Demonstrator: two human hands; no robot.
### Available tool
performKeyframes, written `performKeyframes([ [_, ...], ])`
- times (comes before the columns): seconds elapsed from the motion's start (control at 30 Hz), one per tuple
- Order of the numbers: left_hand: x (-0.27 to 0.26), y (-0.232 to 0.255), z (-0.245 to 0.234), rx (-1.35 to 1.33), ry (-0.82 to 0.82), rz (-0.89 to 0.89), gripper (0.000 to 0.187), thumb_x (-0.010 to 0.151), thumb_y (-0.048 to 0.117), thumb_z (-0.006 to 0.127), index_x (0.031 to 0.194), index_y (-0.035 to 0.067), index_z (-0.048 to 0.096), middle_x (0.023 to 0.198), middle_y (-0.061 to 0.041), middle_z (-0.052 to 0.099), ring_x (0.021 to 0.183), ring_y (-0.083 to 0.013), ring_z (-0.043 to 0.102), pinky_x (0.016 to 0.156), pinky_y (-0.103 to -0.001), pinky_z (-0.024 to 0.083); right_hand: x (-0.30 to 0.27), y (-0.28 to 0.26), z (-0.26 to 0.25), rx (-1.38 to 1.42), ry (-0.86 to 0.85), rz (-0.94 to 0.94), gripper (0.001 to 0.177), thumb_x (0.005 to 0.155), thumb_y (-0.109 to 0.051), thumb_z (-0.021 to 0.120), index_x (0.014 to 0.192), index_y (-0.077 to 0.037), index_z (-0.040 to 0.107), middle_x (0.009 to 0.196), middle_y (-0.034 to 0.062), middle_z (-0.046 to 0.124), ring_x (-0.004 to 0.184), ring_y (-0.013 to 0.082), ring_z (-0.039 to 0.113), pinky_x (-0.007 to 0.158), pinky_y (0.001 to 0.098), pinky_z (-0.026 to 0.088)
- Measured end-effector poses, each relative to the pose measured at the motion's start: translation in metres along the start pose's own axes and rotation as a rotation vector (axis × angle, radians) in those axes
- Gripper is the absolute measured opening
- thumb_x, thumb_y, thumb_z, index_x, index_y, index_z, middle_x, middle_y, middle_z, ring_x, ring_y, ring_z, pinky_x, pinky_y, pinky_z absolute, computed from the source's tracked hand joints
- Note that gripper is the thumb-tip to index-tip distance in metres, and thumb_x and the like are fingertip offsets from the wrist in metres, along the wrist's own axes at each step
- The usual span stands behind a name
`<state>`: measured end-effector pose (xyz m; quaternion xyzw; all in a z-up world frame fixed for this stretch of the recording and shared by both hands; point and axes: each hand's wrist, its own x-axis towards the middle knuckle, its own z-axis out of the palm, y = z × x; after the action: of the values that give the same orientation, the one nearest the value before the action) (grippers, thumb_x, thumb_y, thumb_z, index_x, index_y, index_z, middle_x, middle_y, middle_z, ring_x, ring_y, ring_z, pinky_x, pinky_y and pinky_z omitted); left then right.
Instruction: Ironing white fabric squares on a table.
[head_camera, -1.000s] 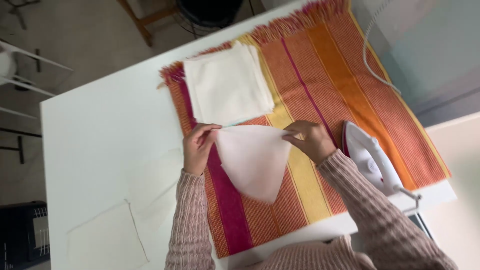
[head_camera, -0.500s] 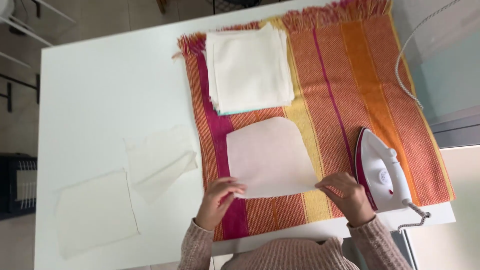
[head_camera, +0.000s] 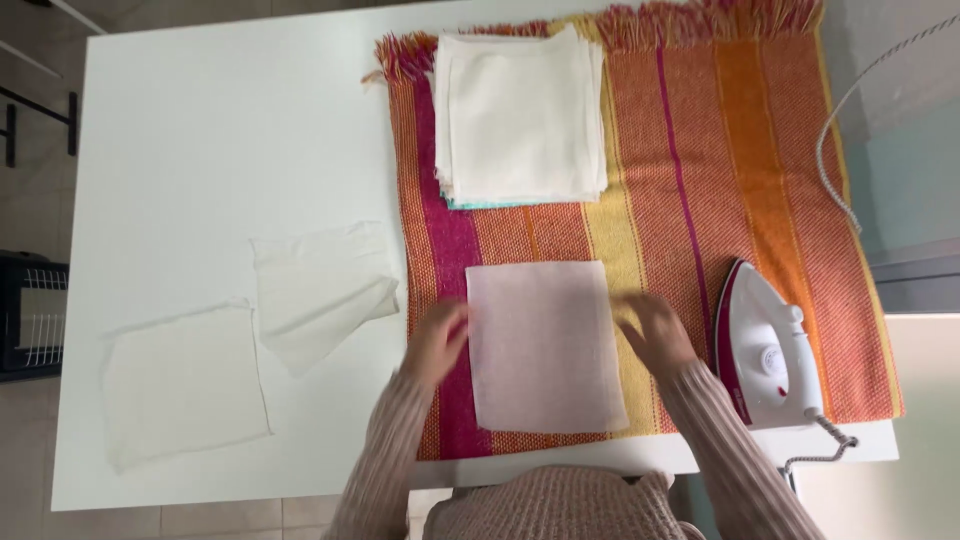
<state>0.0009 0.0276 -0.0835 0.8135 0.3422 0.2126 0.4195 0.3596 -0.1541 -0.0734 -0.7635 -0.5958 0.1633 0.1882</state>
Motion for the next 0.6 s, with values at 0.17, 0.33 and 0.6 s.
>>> performKeyframes([
  [0.17,0.087,-0.006,0.002,0.384,0.021,0.008,0.061,0.079,0.033,0.081,0.133,0.021,0.056,0.120,-0.005,0.059,0.115,-0.0336,0.055,0.095,-0.053,0.047,0.101,0.002,0.024,-0.064,0.020,-0.007,0.068,0.075,-0.040,0.082,0.138,-0.030,0.058,0.124,0.0009,0.063,0.123,0.0284,0.057,0.100,0.0479,0.050],
  [0.33,0.108,-0.040,0.017,0.455,-0.146,-0.118,0.046,0.079,0.040,0.080,0.117,0.032,0.055,0.104,0.007,0.064,0.111,-0.0245,0.053,0.095,-0.052,0.038,0.125,0.027,0.046,-0.174,-0.160,0.018,0.065,0.076,-0.041,0.082,0.135,-0.027,0.059,0.112,-0.0006,0.069,0.117,0.0264,0.057,0.104,0.0494,0.044],
  [0.6,0.087,-0.051,0.014,0.162,0.092,-0.001,0.014,0.082,0.028,0.080,0.094,0.026,0.073,0.088,0.000,0.074,0.087,-0.0272,0.069,0.083,-0.041,0.053,0.112,0.018,0.028,0.129,-0.088,0.089,0.022,0.080,-0.034,0.084,0.096,-0.021,0.076,0.081,0.0021,0.072,0.077,0.0201,0.071,0.075,0.0376,0.059],
])
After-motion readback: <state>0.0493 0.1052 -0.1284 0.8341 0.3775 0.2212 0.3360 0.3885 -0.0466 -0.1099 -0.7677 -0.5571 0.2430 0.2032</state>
